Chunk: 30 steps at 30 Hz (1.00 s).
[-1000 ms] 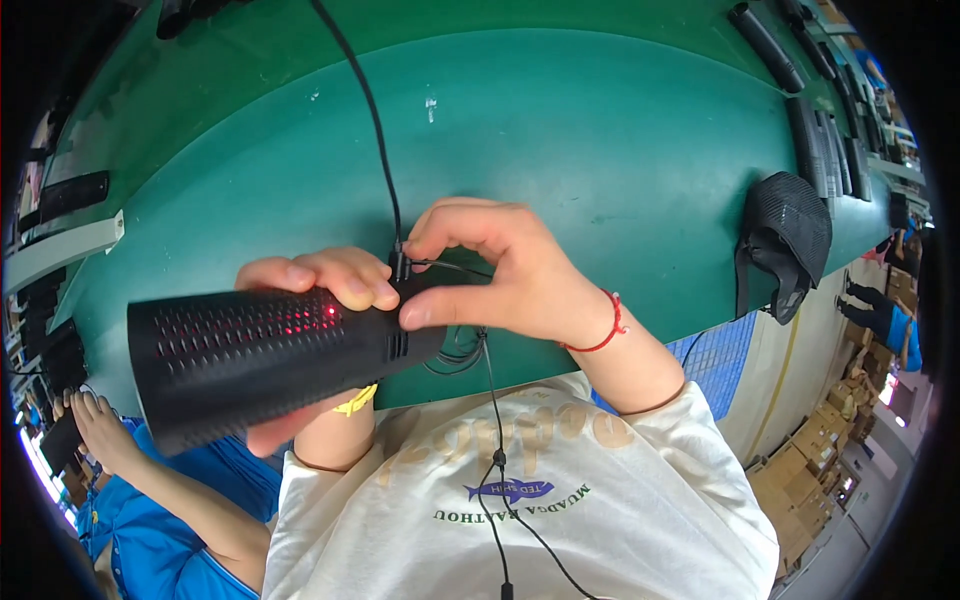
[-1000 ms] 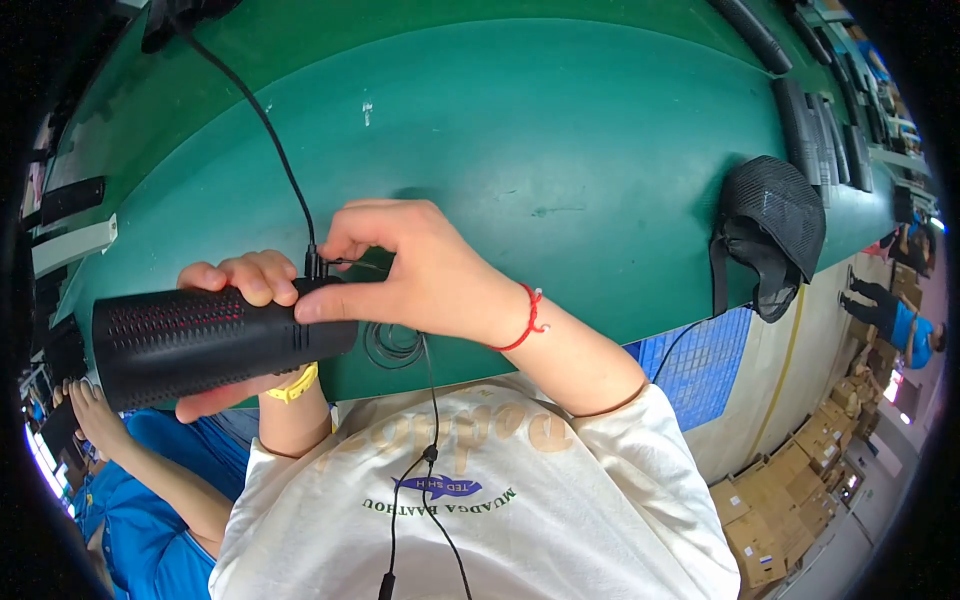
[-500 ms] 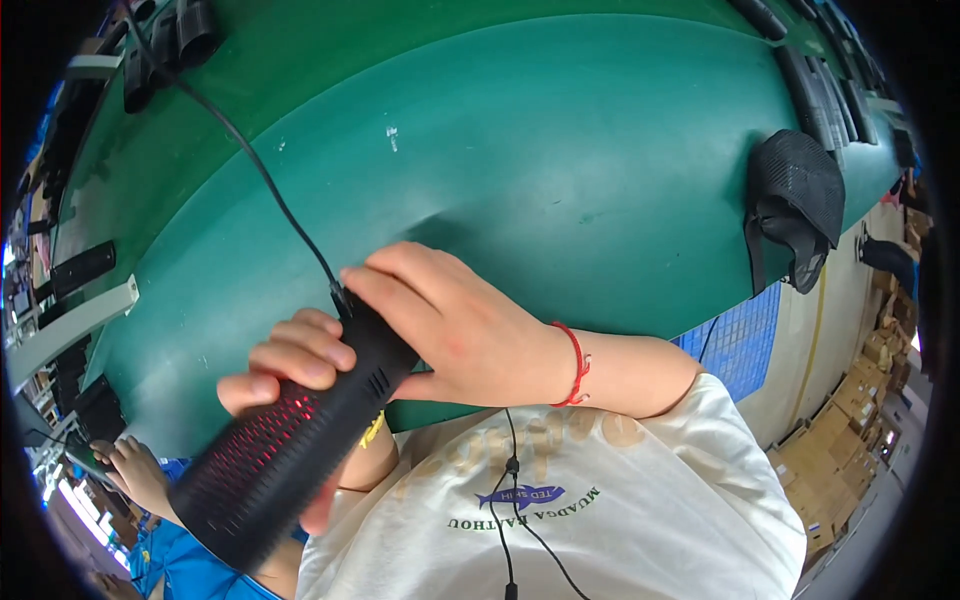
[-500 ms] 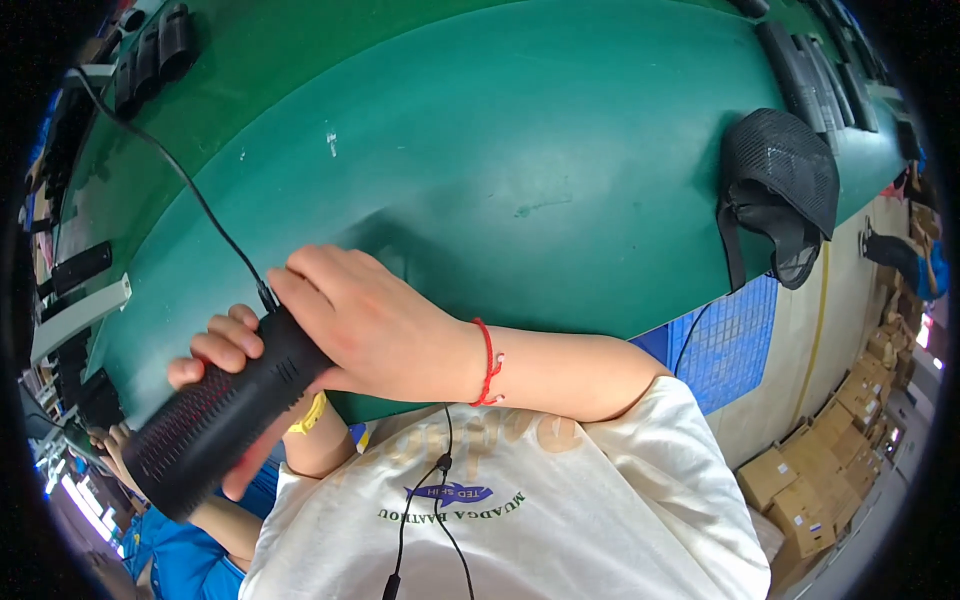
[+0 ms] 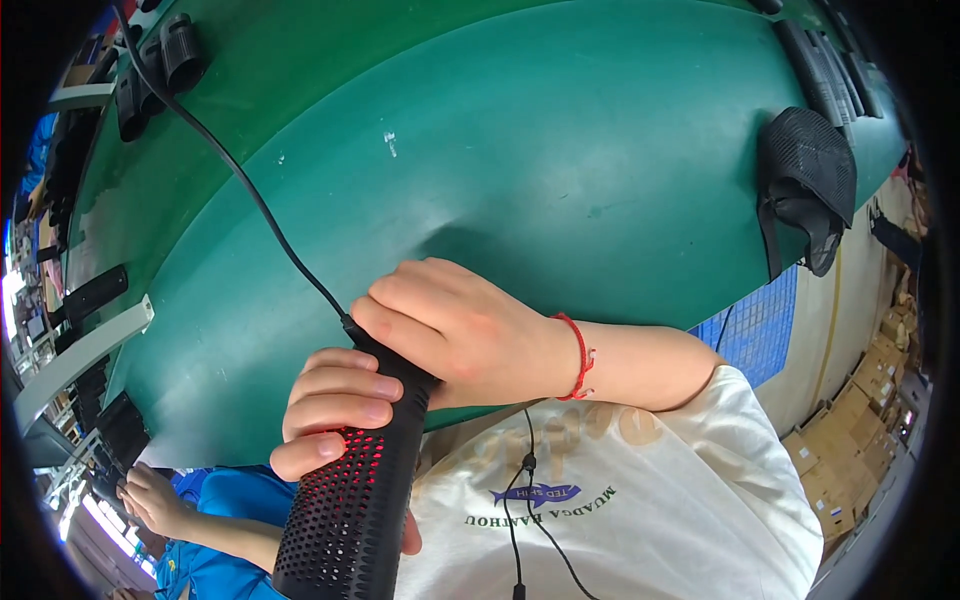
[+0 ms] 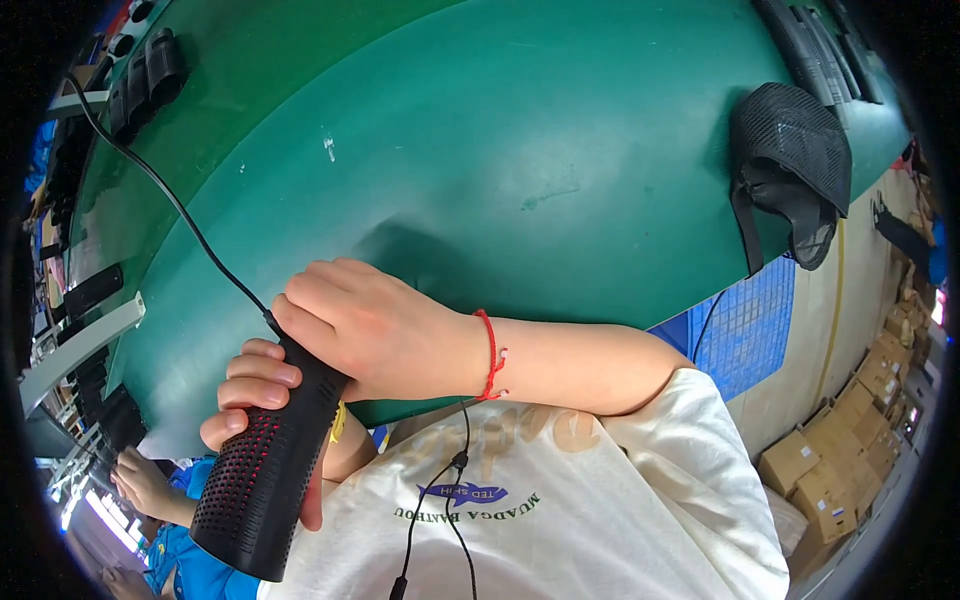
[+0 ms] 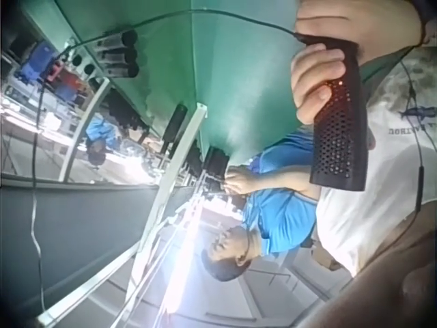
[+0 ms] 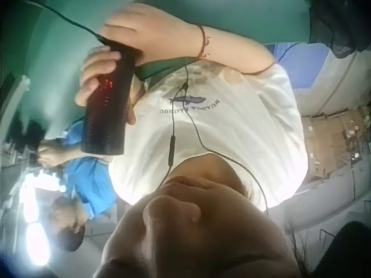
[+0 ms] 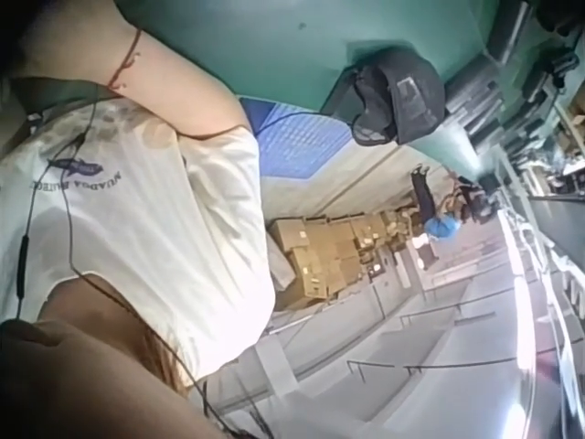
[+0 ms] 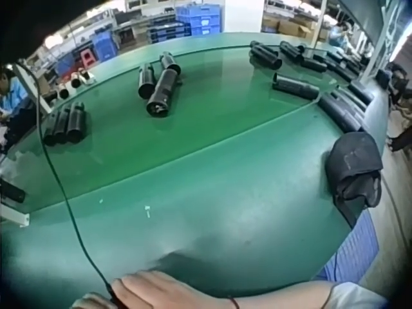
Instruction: Testing microphones by connecting them to a power cable and checking the light indicator colors.
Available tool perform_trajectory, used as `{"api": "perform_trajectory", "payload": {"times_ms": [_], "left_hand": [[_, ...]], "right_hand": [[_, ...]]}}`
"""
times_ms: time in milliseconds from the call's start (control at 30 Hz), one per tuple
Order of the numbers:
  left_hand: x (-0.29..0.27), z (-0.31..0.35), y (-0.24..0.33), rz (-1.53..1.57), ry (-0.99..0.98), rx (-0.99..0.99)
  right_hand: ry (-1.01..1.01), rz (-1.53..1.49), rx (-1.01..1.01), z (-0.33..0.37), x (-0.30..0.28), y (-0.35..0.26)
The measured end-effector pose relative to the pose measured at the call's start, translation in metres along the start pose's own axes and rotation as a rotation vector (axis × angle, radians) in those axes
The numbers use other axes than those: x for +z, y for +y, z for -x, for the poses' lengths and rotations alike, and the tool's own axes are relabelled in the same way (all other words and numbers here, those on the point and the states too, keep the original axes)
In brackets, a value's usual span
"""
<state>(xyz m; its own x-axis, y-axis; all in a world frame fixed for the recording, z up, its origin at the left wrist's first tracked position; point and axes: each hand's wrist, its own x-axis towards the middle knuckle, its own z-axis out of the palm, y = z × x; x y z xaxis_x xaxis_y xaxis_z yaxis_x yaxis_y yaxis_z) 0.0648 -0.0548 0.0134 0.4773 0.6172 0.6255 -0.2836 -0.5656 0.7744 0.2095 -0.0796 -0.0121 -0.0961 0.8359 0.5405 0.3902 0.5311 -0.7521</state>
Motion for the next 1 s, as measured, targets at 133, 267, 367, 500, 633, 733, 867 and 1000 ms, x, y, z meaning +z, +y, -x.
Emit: {"api": "perform_trajectory", "payload": {"times_ms": [133, 267, 367, 500, 633, 733, 867, 1000], "left_hand": [[-0.002, -0.004, 0.001, 0.054, 0.033, -0.043], [0.005, -0.003, -0.034, 0.289, 0.128, -0.035], [0.002, -0.002, -0.036, 0.271, 0.272, -0.167], [-0.001, -0.004, -0.038, 0.263, 0.501, -0.254], [-0.004, -0.006, -0.038, 0.548, 0.638, -0.302], [0.002, -0.004, -0.034, 0.592, 0.606, -0.319], [0.008, -0.002, -0.034, 0.637, 0.567, -0.335], [0.009, -0.002, -0.035, 0.646, 0.545, -0.323]], "right_hand": [[-0.015, -0.044, 0.093, -0.004, 0.001, -0.004], [-0.025, -0.178, 0.211, -0.006, -0.015, 0.000], [0.046, -0.192, 0.238, -0.012, -0.015, 0.001], [0.317, -0.055, 0.235, -0.017, -0.013, 0.002], [0.081, -0.628, 0.598, -0.004, -0.012, 0.002], [0.057, -0.595, 0.535, -0.001, -0.009, 0.002], [0.056, -0.574, 0.489, 0.000, -0.006, 0.002], [0.128, -0.597, 0.535, 0.002, -0.005, 0.000]]}}
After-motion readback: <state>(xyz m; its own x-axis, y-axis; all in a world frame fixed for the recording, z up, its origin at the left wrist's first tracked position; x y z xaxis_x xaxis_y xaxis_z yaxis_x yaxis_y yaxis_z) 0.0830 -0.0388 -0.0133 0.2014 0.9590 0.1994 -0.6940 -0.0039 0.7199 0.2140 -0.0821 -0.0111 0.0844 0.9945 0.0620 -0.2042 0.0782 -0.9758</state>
